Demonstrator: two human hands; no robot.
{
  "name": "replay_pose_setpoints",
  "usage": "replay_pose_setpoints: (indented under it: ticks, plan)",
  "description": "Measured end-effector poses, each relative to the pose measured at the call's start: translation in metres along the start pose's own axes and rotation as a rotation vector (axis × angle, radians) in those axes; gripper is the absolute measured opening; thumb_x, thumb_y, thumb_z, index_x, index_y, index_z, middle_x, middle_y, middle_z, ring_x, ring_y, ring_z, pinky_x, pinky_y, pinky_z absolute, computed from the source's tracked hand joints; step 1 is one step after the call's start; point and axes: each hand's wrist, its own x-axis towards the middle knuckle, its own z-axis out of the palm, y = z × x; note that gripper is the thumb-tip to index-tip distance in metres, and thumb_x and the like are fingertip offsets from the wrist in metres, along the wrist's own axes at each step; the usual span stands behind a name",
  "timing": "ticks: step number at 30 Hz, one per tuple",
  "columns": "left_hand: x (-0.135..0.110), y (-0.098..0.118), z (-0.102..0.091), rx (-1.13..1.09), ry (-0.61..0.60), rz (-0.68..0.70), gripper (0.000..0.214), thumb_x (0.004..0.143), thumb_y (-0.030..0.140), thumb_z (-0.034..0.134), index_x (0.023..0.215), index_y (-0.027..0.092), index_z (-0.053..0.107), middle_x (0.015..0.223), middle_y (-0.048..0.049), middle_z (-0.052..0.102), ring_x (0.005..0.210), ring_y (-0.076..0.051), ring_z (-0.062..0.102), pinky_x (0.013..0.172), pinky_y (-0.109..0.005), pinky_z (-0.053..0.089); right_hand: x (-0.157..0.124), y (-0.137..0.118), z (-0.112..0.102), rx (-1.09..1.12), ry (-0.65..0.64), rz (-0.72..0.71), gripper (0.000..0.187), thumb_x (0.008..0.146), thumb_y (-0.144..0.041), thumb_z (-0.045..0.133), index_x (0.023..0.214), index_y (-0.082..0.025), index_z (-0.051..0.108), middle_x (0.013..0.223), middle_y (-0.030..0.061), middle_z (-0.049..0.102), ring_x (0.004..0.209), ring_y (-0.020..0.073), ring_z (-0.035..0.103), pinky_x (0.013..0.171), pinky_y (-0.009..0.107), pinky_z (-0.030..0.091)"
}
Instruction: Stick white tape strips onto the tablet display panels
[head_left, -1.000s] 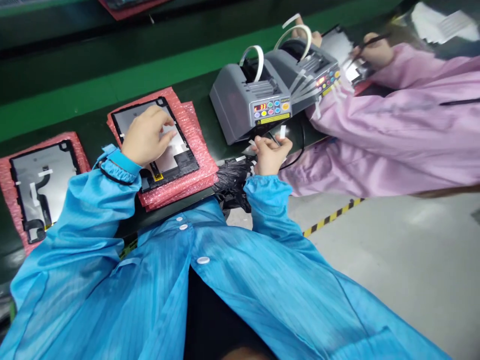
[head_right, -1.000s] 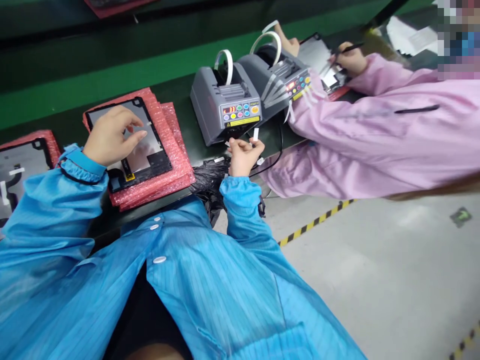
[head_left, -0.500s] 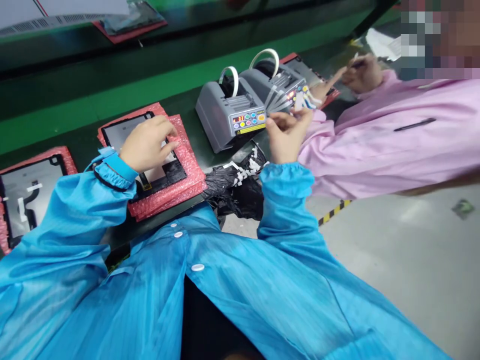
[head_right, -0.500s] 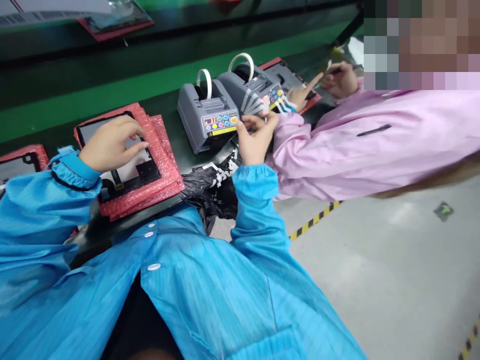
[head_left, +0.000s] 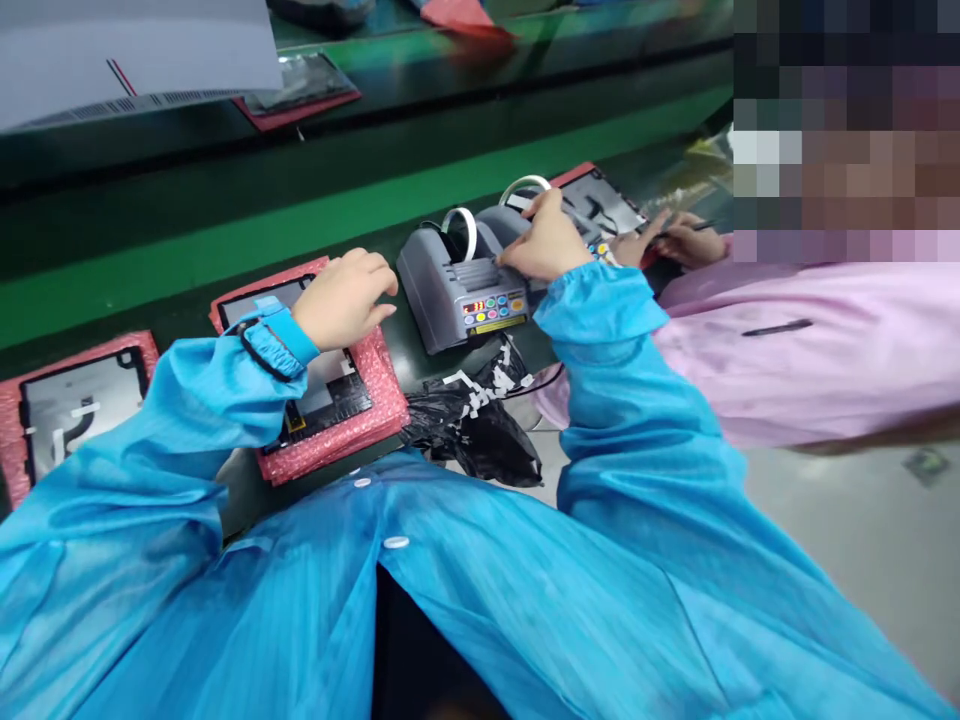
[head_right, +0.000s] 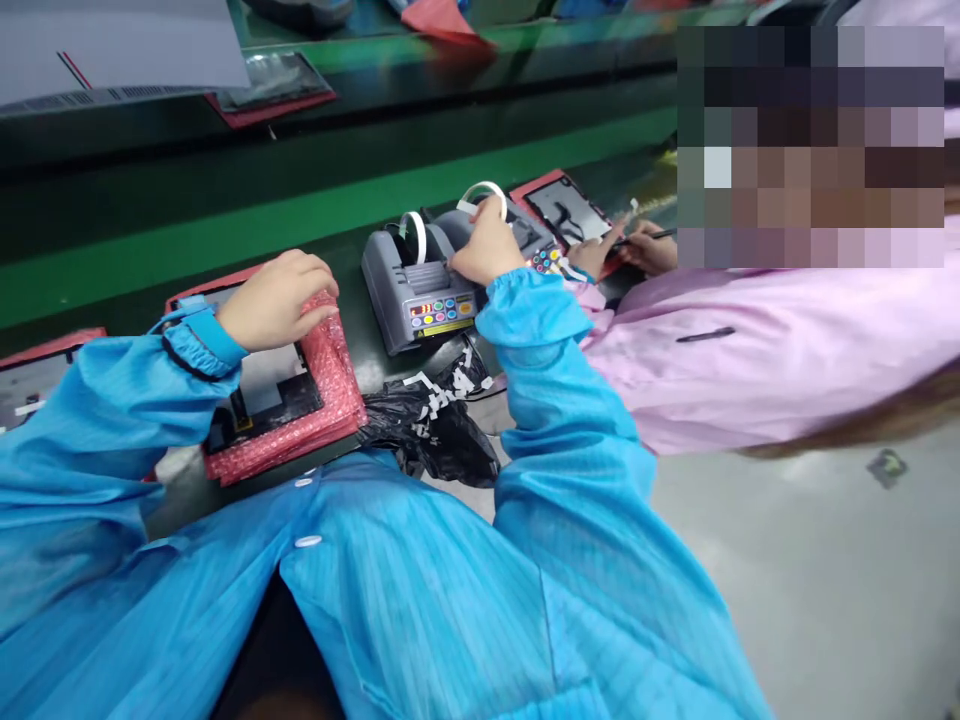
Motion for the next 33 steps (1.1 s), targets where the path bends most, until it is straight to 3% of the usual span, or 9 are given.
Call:
replay_pose_setpoints:
  ticks: [4, 9, 11, 15, 19, 25, 29, 33]
  plan:
    - [0.028, -0.006, 0.001, -0.100, -0.007, -0.061, 0.015, 0.089, 0.022, 0.061, 0.101, 0.014, 0.066, 0.105, -0.0097, 0.065, 0.106, -0.028, 0.058, 0.096, -0.044, 0.046, 0.009, -0.001, -0.006, 0.034, -0.096, 0.169, 0.061, 0.056, 0.005, 0.073, 0.094, -0.024, 0.035, 0.093, 0.0021, 0.062, 0.102, 0.0249, 0.065, 0.100, 0.049, 0.050]
    - [0.040, 0.004, 0.002, -0.221, -0.081, -0.218, 0.016, 0.088, 0.017, 0.063, 0.102, 0.012, 0.067, 0.110, -0.0119, 0.065, 0.109, -0.029, 0.058, 0.099, -0.043, 0.046, 0.007, -0.018, -0.008, 0.295, -0.082, 0.059, 0.052, 0.066, -0.009, 0.075, 0.101, -0.025, 0.039, 0.088, -0.0003, 0.065, 0.091, 0.0193, 0.066, 0.092, 0.044, 0.055]
    - [0.042, 0.012, 0.001, -0.252, -0.128, -0.272, 0.017, 0.088, 0.015, 0.063, 0.104, 0.011, 0.067, 0.112, -0.0125, 0.065, 0.111, -0.029, 0.058, 0.102, -0.042, 0.045, 0.006, -0.031, -0.011, 0.239, -0.098, 0.076, 0.056, 0.064, -0.004, 0.073, 0.105, -0.023, 0.040, 0.091, 0.0015, 0.066, 0.094, 0.0209, 0.067, 0.095, 0.045, 0.053]
    - [0.054, 0.024, -0.001, -0.297, -0.166, -0.326, 0.019, 0.087, 0.011, 0.062, 0.105, 0.010, 0.067, 0.116, -0.0140, 0.065, 0.116, -0.029, 0.058, 0.106, -0.041, 0.043, 0.005, -0.050, -0.021, -0.011, -0.211, 0.299, 0.065, 0.061, 0.000, 0.074, 0.115, -0.016, 0.041, 0.110, 0.0122, 0.065, 0.109, 0.0283, 0.066, 0.101, 0.048, 0.050]
    - [0.073, 0.030, 0.003, -0.334, -0.173, -0.346, 0.018, 0.087, 0.011, 0.062, 0.104, 0.010, 0.067, 0.117, -0.0150, 0.064, 0.118, -0.029, 0.057, 0.108, -0.042, 0.043, 0.004, -0.054, -0.022, -0.038, -0.339, 0.425, 0.066, 0.062, 0.002, 0.073, 0.119, -0.013, 0.043, 0.116, 0.0182, 0.064, 0.112, 0.0319, 0.066, 0.097, 0.045, 0.054]
    - [0.068, 0.037, 0.009, -0.338, -0.197, -0.429, 0.022, 0.086, 0.008, 0.062, 0.107, 0.011, 0.066, 0.126, -0.0155, 0.058, 0.124, -0.031, 0.052, 0.111, -0.044, 0.041, 0.006, -0.041, -0.013, -0.012, -0.292, 0.383, 0.064, 0.063, 0.006, 0.065, 0.120, -0.014, 0.043, 0.118, 0.0151, 0.063, 0.119, 0.0327, 0.062, 0.105, 0.047, 0.047]
    - [0.056, 0.038, 0.011, -0.323, -0.194, -0.447, 0.030, 0.086, 0.008, 0.062, 0.115, 0.007, 0.064, 0.130, -0.0169, 0.055, 0.125, -0.030, 0.051, 0.113, -0.041, 0.040, 0.016, -0.026, -0.008, 0.188, -0.251, 0.310, 0.051, 0.070, -0.010, 0.073, 0.109, -0.021, 0.042, 0.105, 0.0063, 0.066, 0.108, 0.0246, 0.064, 0.106, 0.049, 0.046]
    - [0.050, 0.037, 0.021, -0.365, -0.150, -0.419, 0.043, 0.084, 0.010, 0.063, 0.127, 0.008, 0.057, 0.142, -0.0176, 0.051, 0.132, -0.032, 0.048, 0.117, -0.046, 0.037, 0.024, -0.035, 0.013, 0.298, -0.206, 0.146, 0.047, 0.079, -0.024, 0.071, 0.112, -0.021, 0.037, 0.088, 0.0020, 0.065, 0.092, 0.0207, 0.066, 0.100, 0.045, 0.050]
